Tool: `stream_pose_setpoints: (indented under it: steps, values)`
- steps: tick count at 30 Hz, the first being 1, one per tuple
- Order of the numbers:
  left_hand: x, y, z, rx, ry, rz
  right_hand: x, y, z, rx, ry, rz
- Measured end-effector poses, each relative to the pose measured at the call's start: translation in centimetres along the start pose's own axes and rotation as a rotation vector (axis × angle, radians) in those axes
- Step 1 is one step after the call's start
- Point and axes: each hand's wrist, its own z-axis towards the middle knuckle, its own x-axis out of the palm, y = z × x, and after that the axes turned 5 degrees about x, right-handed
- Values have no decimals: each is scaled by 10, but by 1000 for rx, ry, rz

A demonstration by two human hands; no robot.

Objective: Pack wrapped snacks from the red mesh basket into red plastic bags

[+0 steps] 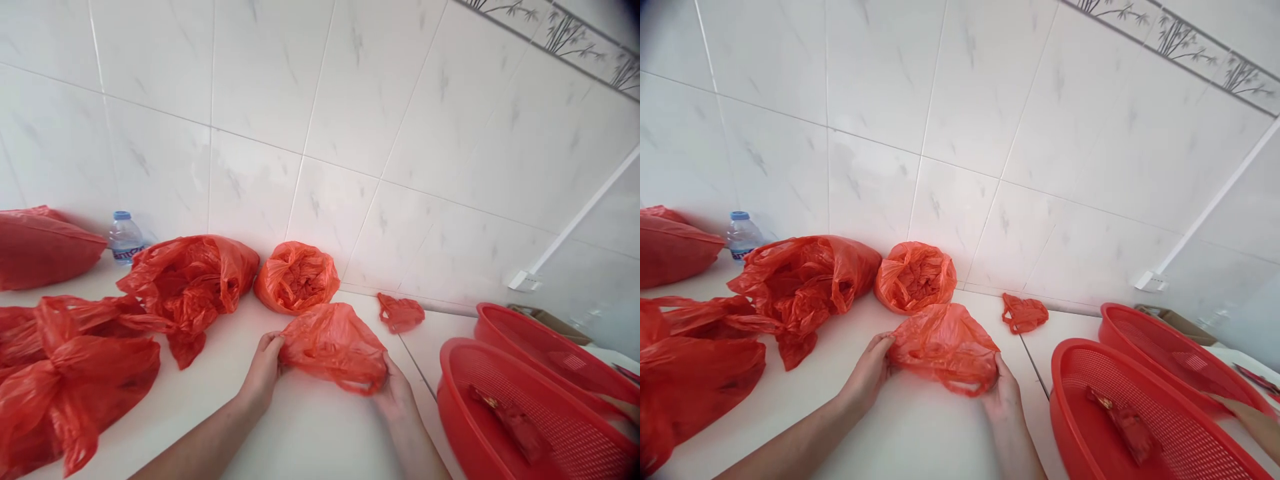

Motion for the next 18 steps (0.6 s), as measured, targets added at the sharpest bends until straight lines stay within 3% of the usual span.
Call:
stream_pose_setpoints:
  steps: [3, 5, 7, 9, 10, 12, 14, 16, 18]
  values:
    - [3, -9, -12, 178, -67, 124, 8, 4, -10, 31, -21, 29]
    - [4, -17, -20, 404, -55, 302, 13, 10, -19, 24, -23, 29]
    - [5, -23, -26, 681, 81, 582, 17, 19, -28, 34, 23, 5]
    - [7, -26, -31, 856, 312, 835, 20, 29, -35, 77, 126, -42]
    - [9, -27, -33, 852, 411, 893, 20, 34, -37, 104, 184, -73]
    - [12, -26, -33, 688, 512, 874, 18, 43, -37, 125, 240, -175]
    - [13, -23, -31, 459, 512, 771, 15, 50, -37, 43, 104, -375]
    - [12, -21, -27, 310, 470, 678, 15, 55, -40, -207, -171, -648]
    - [11, -19, -23, 259, 410, 617, 22, 55, -50, -587, -378, -878]
